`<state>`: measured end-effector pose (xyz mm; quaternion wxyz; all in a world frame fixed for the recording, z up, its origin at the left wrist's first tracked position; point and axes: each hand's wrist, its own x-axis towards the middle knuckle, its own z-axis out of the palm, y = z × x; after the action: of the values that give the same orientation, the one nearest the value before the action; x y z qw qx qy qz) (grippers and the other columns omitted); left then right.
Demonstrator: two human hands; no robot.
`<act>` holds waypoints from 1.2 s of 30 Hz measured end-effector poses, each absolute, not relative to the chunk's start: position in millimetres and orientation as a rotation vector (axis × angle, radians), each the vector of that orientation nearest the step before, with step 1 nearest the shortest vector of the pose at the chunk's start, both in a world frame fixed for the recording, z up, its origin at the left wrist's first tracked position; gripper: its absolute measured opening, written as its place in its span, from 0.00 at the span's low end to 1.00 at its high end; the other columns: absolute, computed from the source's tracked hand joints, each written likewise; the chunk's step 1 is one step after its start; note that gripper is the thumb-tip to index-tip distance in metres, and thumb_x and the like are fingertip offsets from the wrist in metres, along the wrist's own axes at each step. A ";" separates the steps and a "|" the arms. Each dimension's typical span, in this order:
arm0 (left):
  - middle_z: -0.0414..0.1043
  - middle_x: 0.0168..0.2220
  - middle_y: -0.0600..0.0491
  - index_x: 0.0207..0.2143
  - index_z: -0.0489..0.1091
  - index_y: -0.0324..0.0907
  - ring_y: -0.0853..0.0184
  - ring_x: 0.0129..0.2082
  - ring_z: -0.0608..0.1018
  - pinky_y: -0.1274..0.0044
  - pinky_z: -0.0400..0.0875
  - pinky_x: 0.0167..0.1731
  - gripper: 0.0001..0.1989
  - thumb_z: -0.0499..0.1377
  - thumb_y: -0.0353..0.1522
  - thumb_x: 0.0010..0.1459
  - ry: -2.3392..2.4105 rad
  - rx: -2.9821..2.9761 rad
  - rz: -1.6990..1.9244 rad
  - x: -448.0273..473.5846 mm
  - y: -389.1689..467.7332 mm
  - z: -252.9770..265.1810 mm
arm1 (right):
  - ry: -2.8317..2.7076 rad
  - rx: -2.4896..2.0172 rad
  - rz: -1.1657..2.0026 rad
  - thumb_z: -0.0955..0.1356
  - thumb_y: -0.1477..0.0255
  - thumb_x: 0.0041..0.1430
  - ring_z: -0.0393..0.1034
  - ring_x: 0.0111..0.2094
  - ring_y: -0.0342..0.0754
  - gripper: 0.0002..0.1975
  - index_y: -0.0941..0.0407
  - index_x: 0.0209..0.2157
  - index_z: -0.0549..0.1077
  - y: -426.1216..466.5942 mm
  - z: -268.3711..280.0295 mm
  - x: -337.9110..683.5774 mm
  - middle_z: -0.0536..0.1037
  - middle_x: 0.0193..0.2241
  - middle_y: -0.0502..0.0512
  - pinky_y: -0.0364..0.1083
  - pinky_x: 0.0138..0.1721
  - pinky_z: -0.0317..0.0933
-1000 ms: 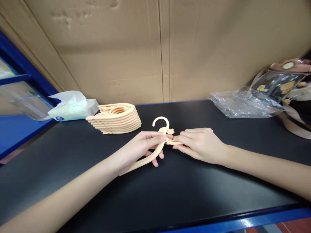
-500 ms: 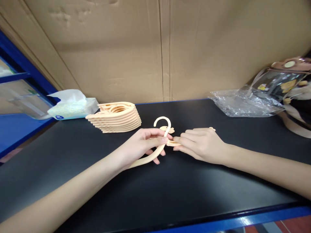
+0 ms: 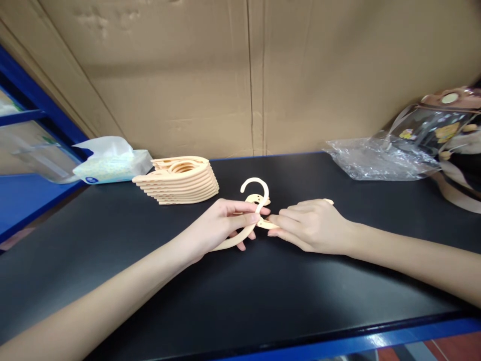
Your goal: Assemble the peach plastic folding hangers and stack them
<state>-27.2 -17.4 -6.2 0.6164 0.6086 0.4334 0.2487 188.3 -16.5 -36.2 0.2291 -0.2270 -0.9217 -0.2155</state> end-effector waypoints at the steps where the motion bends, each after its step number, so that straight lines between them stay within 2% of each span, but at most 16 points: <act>1: 0.72 0.26 0.52 0.43 0.75 0.39 0.70 0.26 0.74 0.82 0.72 0.22 0.13 0.60 0.34 0.55 1.005 1.413 0.576 -26.5 -17.8 -5.6 | -2.541 -0.630 -0.589 0.58 0.66 0.67 0.64 0.17 0.40 0.19 0.58 0.28 0.73 -16.6 -36.3 188.2 0.71 0.17 0.48 0.43 0.22 0.49; 5: 0.70 0.22 0.54 0.41 0.76 0.37 0.73 0.21 0.71 0.84 0.68 0.19 0.13 0.58 0.34 0.57 1.037 1.452 0.579 -23.8 -19.8 -3.4 | -2.565 -0.652 -0.576 0.58 0.66 0.67 0.65 0.18 0.40 0.20 0.58 0.27 0.73 -17.2 -36.4 187.9 0.72 0.17 0.48 0.43 0.21 0.48; 10: 0.73 0.27 0.49 0.41 0.75 0.35 0.71 0.23 0.72 0.82 0.67 0.19 0.15 0.57 0.38 0.58 0.990 1.507 0.545 -24.1 -18.2 -7.5 | -2.607 -0.669 -0.552 0.57 0.66 0.67 0.65 0.18 0.40 0.20 0.58 0.27 0.72 -17.4 -36.7 188.3 0.72 0.18 0.48 0.44 0.21 0.46; 14: 0.73 0.26 0.50 0.45 0.73 0.36 0.71 0.22 0.72 0.82 0.67 0.19 0.17 0.55 0.37 0.59 0.974 1.544 0.538 -26.0 -16.8 -10.9 | -2.619 -0.678 -0.524 0.57 0.66 0.67 0.65 0.17 0.40 0.20 0.58 0.27 0.72 -17.6 -36.5 187.9 0.72 0.18 0.48 0.44 0.21 0.45; 24: 0.71 0.24 0.51 0.43 0.74 0.36 0.72 0.21 0.69 0.84 0.63 0.16 0.17 0.53 0.38 0.61 0.990 1.644 0.522 -25.1 -20.1 -9.0 | -2.619 -0.711 -0.444 0.58 0.66 0.67 0.65 0.17 0.41 0.19 0.59 0.28 0.72 -18.1 -36.6 187.9 0.74 0.18 0.49 0.44 0.21 0.39; 30: 0.70 0.24 0.52 0.42 0.73 0.36 0.72 0.20 0.69 0.84 0.63 0.16 0.17 0.52 0.38 0.60 1.002 1.660 0.502 -24.2 -20.2 -10.1 | -2.639 -0.724 -0.399 0.57 0.67 0.67 0.64 0.17 0.41 0.19 0.58 0.27 0.72 -16.9 -34.0 188.5 0.73 0.18 0.49 0.44 0.21 0.41; 33: 0.70 0.25 0.52 0.39 0.72 0.37 0.72 0.21 0.69 0.83 0.62 0.16 0.16 0.51 0.39 0.60 1.023 1.708 0.480 -25.4 -21.8 -10.7 | -2.654 -0.722 -0.387 0.57 0.66 0.67 0.65 0.18 0.41 0.19 0.58 0.28 0.73 -14.9 -33.7 188.8 0.74 0.19 0.50 0.44 0.21 0.43; 36: 0.68 0.22 0.55 0.28 0.69 0.38 0.73 0.20 0.68 0.82 0.61 0.19 0.18 0.48 0.40 0.62 1.090 1.887 0.444 -26.8 -24.9 -10.6 | -2.655 -0.743 -0.338 0.59 0.64 0.66 0.66 0.20 0.42 0.18 0.57 0.30 0.74 -11.4 -34.9 189.5 0.75 0.21 0.50 0.43 0.23 0.46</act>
<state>-26.8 -24.9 -10.6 0.4427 0.7607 0.4396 0.1791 189.5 -11.4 -34.9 0.1810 -0.2632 -0.9400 -0.1198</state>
